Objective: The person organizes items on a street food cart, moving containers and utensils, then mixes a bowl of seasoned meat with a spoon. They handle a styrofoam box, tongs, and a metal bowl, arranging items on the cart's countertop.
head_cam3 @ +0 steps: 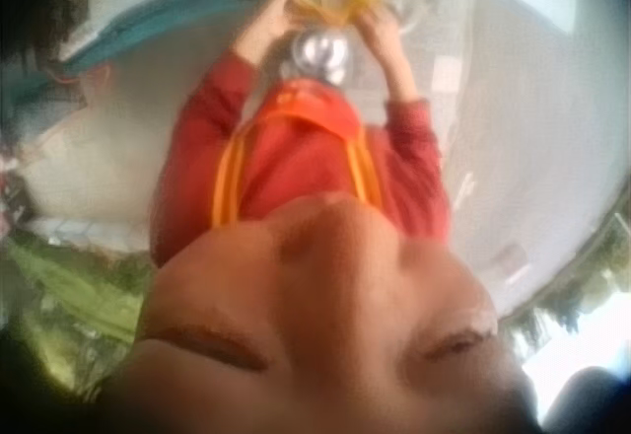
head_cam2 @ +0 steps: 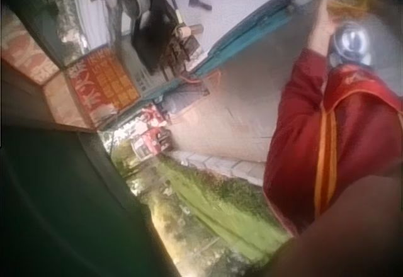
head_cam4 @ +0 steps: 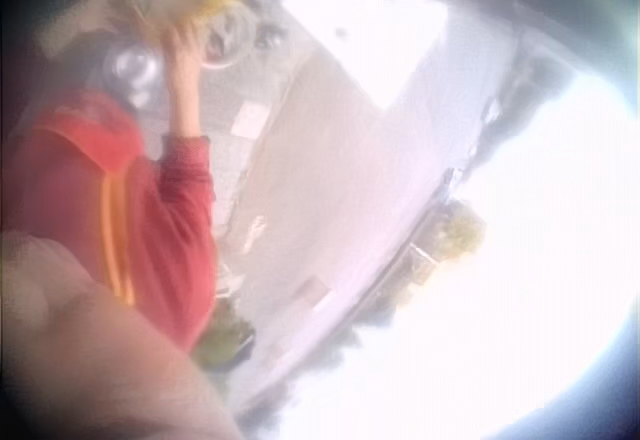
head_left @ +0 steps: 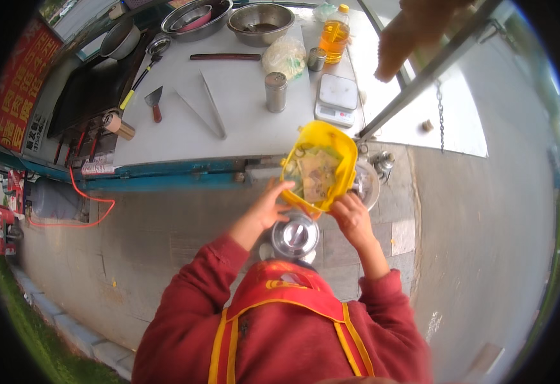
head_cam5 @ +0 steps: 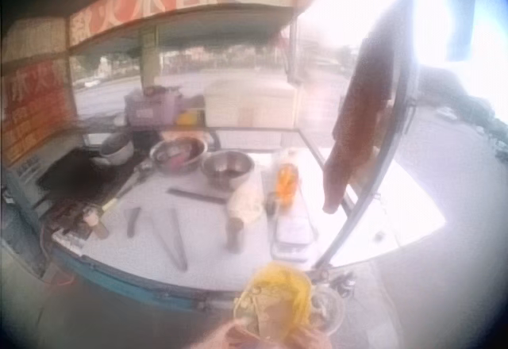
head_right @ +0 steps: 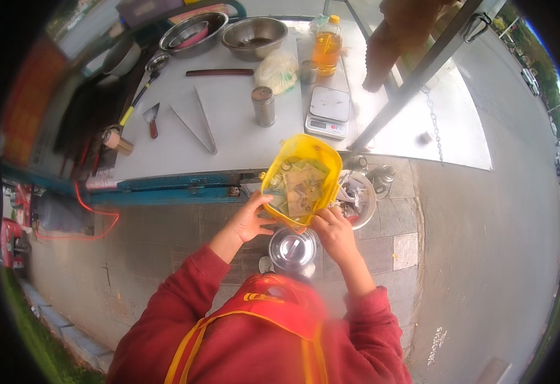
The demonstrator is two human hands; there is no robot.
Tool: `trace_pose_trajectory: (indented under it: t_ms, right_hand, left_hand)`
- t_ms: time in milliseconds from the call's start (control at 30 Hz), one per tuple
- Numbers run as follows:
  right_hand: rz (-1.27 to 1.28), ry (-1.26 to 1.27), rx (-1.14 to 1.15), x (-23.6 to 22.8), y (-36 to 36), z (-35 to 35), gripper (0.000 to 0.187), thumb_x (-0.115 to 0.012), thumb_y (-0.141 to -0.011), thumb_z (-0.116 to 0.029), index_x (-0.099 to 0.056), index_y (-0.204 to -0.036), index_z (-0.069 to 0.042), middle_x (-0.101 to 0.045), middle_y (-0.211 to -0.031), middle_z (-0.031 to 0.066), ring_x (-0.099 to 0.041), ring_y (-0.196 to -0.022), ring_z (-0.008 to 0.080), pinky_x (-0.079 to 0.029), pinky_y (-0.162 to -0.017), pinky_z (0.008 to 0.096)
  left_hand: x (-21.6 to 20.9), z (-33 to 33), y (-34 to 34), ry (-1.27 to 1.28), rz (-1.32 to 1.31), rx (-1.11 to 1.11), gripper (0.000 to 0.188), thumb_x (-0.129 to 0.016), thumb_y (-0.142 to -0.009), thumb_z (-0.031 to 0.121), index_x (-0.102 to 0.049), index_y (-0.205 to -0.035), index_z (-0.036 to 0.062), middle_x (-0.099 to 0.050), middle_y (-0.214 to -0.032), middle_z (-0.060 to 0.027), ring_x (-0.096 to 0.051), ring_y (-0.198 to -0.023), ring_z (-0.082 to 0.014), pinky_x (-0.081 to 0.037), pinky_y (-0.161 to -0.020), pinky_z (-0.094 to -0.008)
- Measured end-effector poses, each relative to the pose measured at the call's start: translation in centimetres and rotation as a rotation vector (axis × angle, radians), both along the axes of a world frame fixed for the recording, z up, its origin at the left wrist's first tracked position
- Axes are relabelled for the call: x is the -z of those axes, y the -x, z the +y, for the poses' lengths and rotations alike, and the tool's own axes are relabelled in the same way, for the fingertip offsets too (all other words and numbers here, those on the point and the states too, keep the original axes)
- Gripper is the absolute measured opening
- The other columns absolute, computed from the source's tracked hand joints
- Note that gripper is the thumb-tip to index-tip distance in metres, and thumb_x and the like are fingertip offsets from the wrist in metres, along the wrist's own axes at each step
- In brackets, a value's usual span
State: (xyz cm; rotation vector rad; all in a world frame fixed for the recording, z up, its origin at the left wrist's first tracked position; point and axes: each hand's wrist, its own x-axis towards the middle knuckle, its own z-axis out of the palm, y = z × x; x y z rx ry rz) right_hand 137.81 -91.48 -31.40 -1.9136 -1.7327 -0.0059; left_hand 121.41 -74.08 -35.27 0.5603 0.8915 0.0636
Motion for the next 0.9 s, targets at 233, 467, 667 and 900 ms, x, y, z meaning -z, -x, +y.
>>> trace_pose_trajectory:
  t_ms: [233,467,667,900]
  right_hand:
    - [-0.100,-0.051,-0.229,4.1,-1.4,9.9,0.019,-0.063,-0.068,-0.007,-0.061,-0.087,-0.010,-0.060,-0.094,0.0027,-0.059,-0.089,0.0225,-0.053,-0.072,0.0317]
    - [0.177,-0.180,-0.007,5.7,-5.9,9.1,0.017,-0.063,-0.077,-0.003,-0.063,-0.093,-0.006,-0.064,-0.102,0.0057,-0.063,-0.089,0.0286,-0.053,-0.072,0.0367]
    - [0.120,0.018,0.647,10.3,-23.9,5.8,0.055,-0.069,-0.070,-0.002,-0.051,-0.122,-0.003,-0.054,-0.120,0.0193,-0.057,-0.108,0.0346,-0.048,-0.087,0.0413]
    - [0.248,0.248,0.278,15.5,-33.3,9.3,0.074,-0.069,-0.061,-0.001,-0.045,-0.131,-0.001,-0.050,-0.127,0.0206,-0.052,-0.111,0.0404,-0.046,-0.095,0.0398]
  left_hand:
    - [6.1,6.0,0.2,-0.045,-0.045,-0.217,0.055,-0.060,-0.080,0.015,-0.038,-0.128,0.0026,-0.043,-0.125,-0.0137,-0.057,-0.096,-0.0398,-0.049,-0.088,-0.0568]
    - [6.7,7.1,-4.7,-0.030,-0.139,-0.457,0.064,-0.061,-0.084,0.025,-0.029,-0.136,0.0041,-0.034,-0.136,-0.0136,-0.049,-0.113,-0.0461,-0.043,-0.095,-0.0575]
    - [3.3,3.7,-6.5,-0.168,0.103,-0.456,0.089,-0.064,-0.086,0.033,-0.008,-0.152,0.0136,-0.015,-0.154,-0.0110,-0.040,-0.129,-0.0409,-0.033,-0.099,-0.0613]
    - [2.7,-6.8,-0.4,-0.149,0.385,-0.408,0.073,-0.051,-0.094,0.029,-0.008,-0.153,0.0184,-0.032,-0.151,-0.0103,-0.044,-0.130,-0.0286,-0.030,-0.102,-0.0571]
